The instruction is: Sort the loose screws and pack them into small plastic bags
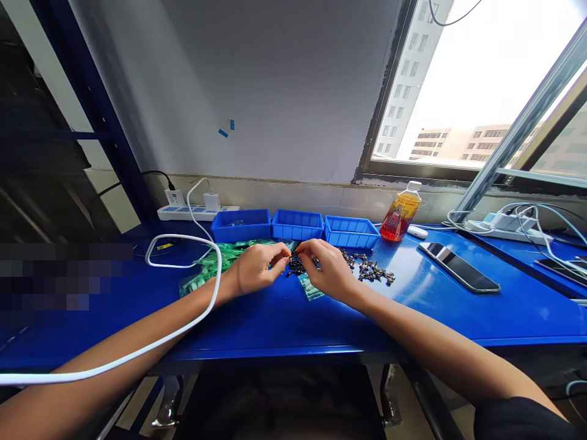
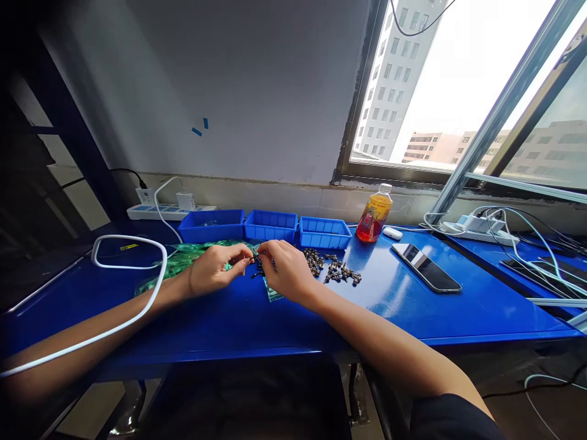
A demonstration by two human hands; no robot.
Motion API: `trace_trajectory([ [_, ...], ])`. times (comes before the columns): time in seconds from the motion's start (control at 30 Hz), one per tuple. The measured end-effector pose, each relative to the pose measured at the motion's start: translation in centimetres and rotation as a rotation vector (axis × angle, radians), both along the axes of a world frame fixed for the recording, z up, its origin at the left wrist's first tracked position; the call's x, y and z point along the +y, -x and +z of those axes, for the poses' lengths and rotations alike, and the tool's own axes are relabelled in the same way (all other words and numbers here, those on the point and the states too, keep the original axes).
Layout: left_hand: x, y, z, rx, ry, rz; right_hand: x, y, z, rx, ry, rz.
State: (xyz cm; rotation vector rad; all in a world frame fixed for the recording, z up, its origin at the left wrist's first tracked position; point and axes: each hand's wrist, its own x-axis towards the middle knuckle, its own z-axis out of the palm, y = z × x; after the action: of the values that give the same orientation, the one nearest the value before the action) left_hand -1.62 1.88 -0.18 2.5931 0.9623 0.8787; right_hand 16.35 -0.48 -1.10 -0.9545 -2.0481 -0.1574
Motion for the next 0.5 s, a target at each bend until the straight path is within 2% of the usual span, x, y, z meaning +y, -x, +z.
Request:
trace_trajectory([
  [0.5, 0.08, -0.03, -0.02, -0.034, -0.012, 0.002, 0.04, 0.01, 0.03, -0.003, -0.004, -0.021],
])
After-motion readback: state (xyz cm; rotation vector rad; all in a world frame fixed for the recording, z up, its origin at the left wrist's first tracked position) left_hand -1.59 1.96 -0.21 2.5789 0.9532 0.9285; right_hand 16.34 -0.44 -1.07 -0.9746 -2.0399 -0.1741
